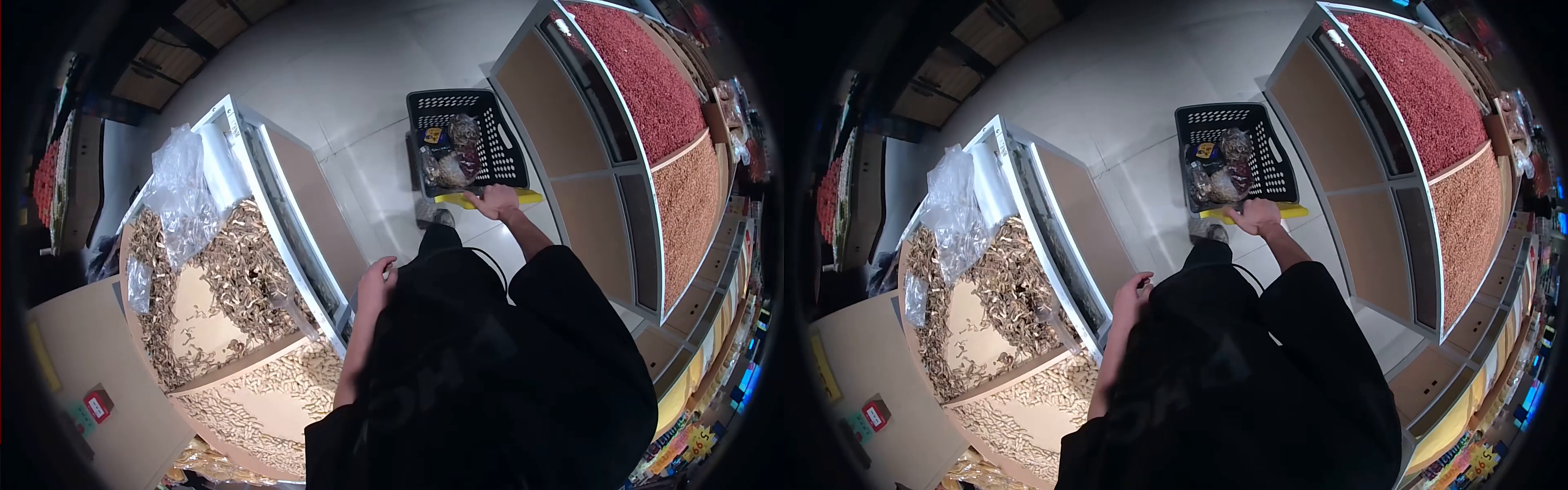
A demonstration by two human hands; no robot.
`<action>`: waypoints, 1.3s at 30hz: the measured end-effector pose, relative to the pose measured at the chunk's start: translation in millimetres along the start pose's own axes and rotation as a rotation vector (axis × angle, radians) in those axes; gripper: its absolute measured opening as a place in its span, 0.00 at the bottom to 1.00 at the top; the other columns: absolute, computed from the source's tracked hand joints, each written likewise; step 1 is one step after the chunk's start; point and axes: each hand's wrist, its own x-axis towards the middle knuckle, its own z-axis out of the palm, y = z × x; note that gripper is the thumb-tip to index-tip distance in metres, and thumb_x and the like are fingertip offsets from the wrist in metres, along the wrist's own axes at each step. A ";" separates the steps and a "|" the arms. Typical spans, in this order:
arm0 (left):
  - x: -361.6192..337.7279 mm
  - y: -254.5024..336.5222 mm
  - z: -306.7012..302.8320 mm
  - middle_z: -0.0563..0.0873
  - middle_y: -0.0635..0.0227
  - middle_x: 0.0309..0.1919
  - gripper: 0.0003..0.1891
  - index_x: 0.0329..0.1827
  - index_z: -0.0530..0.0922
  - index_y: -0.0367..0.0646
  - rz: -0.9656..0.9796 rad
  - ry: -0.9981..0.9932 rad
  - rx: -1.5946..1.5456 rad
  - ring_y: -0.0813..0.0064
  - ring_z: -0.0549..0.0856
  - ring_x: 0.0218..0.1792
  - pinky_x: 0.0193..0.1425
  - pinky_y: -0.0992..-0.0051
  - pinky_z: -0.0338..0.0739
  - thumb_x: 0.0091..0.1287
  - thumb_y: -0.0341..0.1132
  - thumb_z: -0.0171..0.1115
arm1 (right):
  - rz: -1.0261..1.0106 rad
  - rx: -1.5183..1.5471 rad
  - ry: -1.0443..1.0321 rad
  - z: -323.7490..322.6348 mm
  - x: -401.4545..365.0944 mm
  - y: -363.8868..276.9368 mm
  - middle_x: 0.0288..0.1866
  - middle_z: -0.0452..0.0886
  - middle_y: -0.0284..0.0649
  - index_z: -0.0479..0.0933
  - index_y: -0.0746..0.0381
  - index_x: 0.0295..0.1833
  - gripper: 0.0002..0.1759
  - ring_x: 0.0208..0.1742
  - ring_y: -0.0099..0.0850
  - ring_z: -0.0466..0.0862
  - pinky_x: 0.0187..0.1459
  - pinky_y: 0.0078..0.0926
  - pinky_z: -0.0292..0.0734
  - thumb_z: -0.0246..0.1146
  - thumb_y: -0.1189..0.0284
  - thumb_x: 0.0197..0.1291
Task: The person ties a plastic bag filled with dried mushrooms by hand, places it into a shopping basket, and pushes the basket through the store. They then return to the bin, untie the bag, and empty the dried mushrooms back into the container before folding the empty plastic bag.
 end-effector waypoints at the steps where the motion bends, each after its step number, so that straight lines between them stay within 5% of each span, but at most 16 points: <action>1: 11.6 12.1 4.8 0.84 0.54 0.48 0.17 0.55 0.79 0.45 0.027 -0.031 -0.002 0.55 0.83 0.51 0.56 0.64 0.76 0.63 0.36 0.56 | 0.003 0.022 -0.009 -4.7 2.9 0.3 0.39 0.85 0.53 0.85 0.63 0.37 0.46 0.44 0.47 0.85 0.48 0.42 0.79 0.39 0.32 0.60; 7: 106.7 93.5 52.8 0.82 0.54 0.48 0.17 0.54 0.78 0.44 0.180 -0.215 0.159 0.53 0.81 0.52 0.59 0.60 0.74 0.61 0.34 0.57 | 0.021 0.148 0.049 -14.7 26.8 5.5 0.38 0.85 0.53 0.85 0.63 0.36 0.43 0.44 0.47 0.85 0.46 0.42 0.79 0.38 0.37 0.64; 11: 171.0 115.9 107.7 0.80 0.51 0.52 0.22 0.57 0.74 0.41 0.447 -0.002 0.155 0.49 0.79 0.53 0.59 0.58 0.74 0.57 0.28 0.57 | -0.012 0.150 0.042 -29.5 47.5 6.8 0.37 0.85 0.52 0.85 0.63 0.35 0.39 0.43 0.47 0.85 0.46 0.42 0.79 0.42 0.40 0.64; 15: 200.8 142.9 126.2 0.79 0.46 0.48 0.28 0.62 0.65 0.42 0.275 -0.119 0.193 0.46 0.78 0.53 0.53 0.53 0.75 0.54 0.28 0.56 | -0.049 0.165 0.016 -50.6 72.9 11.1 0.33 0.85 0.51 0.85 0.62 0.34 0.36 0.39 0.46 0.86 0.43 0.42 0.80 0.45 0.42 0.62; 22: 257.3 154.2 106.2 0.79 0.51 0.49 0.22 0.54 0.66 0.44 0.251 -0.226 0.241 0.51 0.79 0.54 0.53 0.53 0.76 0.54 0.30 0.55 | -0.182 0.042 -0.004 -84.5 116.8 13.1 0.29 0.85 0.48 0.85 0.60 0.31 0.34 0.33 0.45 0.86 0.37 0.39 0.81 0.49 0.41 0.59; 26: 282.5 173.8 90.1 0.83 0.55 0.39 0.20 0.52 0.68 0.46 0.220 -0.340 0.361 0.53 0.85 0.40 0.45 0.55 0.79 0.55 0.31 0.55 | -0.189 -0.072 -0.070 -99.8 138.9 14.7 0.29 0.85 0.49 0.86 0.60 0.31 0.37 0.35 0.44 0.86 0.39 0.40 0.81 0.46 0.39 0.58; 27: 287.4 152.4 101.7 0.84 0.58 0.36 0.19 0.51 0.69 0.47 0.429 -0.172 0.275 0.54 0.86 0.36 0.43 0.55 0.79 0.54 0.32 0.56 | -0.203 -0.089 -0.081 -101.1 143.0 16.9 0.30 0.85 0.49 0.86 0.60 0.31 0.38 0.35 0.45 0.86 0.40 0.41 0.80 0.44 0.38 0.58; 28: 295.0 152.6 99.2 0.84 0.58 0.35 0.18 0.49 0.70 0.47 0.423 -0.219 0.279 0.55 0.86 0.34 0.40 0.55 0.79 0.54 0.33 0.57 | -0.252 -0.115 -0.051 -102.2 147.6 21.5 0.29 0.84 0.49 0.85 0.58 0.30 0.36 0.34 0.46 0.85 0.38 0.42 0.80 0.46 0.38 0.56; 30: 305.1 156.5 92.5 0.84 0.58 0.35 0.17 0.48 0.71 0.45 0.452 -0.299 0.220 0.56 0.85 0.37 0.43 0.57 0.79 0.54 0.35 0.58 | -0.341 -0.212 -0.128 -104.9 157.9 31.6 0.29 0.85 0.47 0.85 0.59 0.34 0.38 0.34 0.45 0.86 0.39 0.41 0.81 0.49 0.34 0.52; 32: 321.3 169.7 92.1 0.84 0.56 0.44 0.19 0.53 0.71 0.46 0.270 -0.527 0.327 0.57 0.85 0.46 0.48 0.60 0.78 0.59 0.38 0.58 | -0.411 -0.192 -0.080 -114.4 158.7 32.9 0.26 0.84 0.47 0.85 0.54 0.29 0.37 0.32 0.44 0.85 0.35 0.41 0.80 0.56 0.30 0.41; 39: 372.0 217.1 89.2 0.86 0.58 0.43 0.20 0.49 0.78 0.45 0.316 -0.624 0.442 0.53 0.84 0.48 0.47 0.58 0.78 0.52 0.42 0.64 | -0.531 -0.322 -0.127 -121.3 207.7 61.2 0.31 0.85 0.45 0.84 0.56 0.35 0.36 0.35 0.43 0.86 0.38 0.42 0.80 0.56 0.33 0.48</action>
